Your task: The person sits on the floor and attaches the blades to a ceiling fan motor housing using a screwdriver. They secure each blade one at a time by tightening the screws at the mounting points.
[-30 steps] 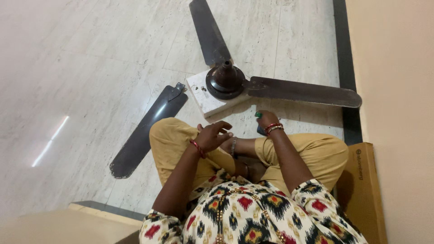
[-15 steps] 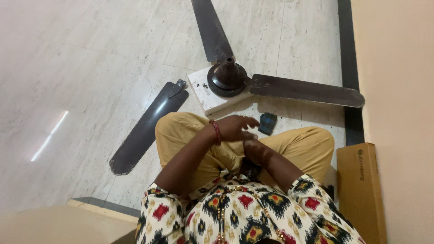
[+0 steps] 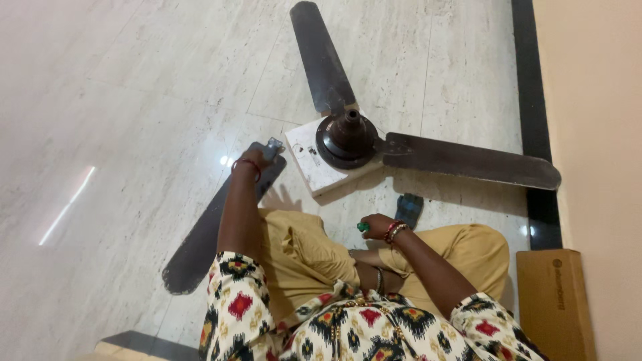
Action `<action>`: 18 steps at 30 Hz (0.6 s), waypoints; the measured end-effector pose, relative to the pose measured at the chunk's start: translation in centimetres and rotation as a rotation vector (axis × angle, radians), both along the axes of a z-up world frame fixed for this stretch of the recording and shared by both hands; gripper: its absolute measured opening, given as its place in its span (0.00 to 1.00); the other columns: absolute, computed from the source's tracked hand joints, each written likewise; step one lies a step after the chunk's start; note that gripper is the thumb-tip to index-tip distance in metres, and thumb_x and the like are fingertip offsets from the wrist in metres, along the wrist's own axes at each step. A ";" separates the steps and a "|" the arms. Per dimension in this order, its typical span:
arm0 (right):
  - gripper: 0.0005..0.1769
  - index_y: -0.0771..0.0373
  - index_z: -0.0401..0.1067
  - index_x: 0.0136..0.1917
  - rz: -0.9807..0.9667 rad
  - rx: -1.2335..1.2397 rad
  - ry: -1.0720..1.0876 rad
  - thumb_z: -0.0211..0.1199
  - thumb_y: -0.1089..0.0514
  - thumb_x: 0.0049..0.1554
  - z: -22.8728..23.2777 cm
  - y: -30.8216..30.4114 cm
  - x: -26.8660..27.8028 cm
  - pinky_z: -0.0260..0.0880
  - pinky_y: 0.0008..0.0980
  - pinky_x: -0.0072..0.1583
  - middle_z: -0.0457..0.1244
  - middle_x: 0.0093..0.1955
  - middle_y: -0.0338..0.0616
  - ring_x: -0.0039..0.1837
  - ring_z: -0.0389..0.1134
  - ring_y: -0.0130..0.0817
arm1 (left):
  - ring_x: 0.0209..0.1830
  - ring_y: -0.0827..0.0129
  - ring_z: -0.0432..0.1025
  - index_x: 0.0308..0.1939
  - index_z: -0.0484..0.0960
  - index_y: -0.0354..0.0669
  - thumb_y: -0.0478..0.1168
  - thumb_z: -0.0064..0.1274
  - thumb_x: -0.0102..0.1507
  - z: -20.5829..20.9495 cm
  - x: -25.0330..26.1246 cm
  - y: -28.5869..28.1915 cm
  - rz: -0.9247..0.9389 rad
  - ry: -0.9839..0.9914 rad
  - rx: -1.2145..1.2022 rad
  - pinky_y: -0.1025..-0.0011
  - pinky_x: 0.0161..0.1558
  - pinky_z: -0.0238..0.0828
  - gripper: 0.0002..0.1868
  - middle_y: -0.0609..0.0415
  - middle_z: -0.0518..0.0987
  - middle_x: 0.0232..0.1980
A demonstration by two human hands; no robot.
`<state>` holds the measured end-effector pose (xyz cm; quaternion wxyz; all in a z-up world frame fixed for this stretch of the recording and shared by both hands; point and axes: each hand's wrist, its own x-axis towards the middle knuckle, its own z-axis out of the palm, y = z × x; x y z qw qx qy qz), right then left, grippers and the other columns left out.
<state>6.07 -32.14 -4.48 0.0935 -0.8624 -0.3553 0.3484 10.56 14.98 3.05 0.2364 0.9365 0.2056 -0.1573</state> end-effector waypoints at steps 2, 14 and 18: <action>0.20 0.61 0.75 0.52 -0.074 0.095 0.000 0.69 0.47 0.52 0.0 -0.4 0.5 0.70 0.47 0.56 0.71 0.49 0.52 0.53 0.71 0.51 | 0.59 0.51 0.76 0.63 0.78 0.38 0.63 0.66 0.55 -2.5 -0.1 1.4 -0.005 0.144 0.005 0.58 0.59 0.75 0.41 0.40 0.80 0.61; 0.21 0.57 0.74 0.55 -0.120 0.198 0.075 0.69 0.45 0.52 -1.4 2.0 1.4 0.71 0.46 0.53 0.71 0.47 0.52 0.50 0.73 0.50 | 0.81 0.26 0.33 0.82 0.24 0.67 0.71 0.77 0.40 -1.0 -0.5 0.7 0.331 0.595 0.053 0.27 0.72 0.40 0.85 0.37 0.28 0.84; 0.22 0.57 0.74 0.55 -0.136 0.276 0.111 0.71 0.44 0.52 -0.8 2.1 1.6 0.72 0.45 0.53 0.71 0.47 0.51 0.50 0.73 0.50 | 0.83 0.30 0.30 0.81 0.24 0.74 0.71 0.78 0.38 -1.2 -0.8 0.2 0.296 0.553 0.059 0.27 0.73 0.38 0.86 0.39 0.27 0.85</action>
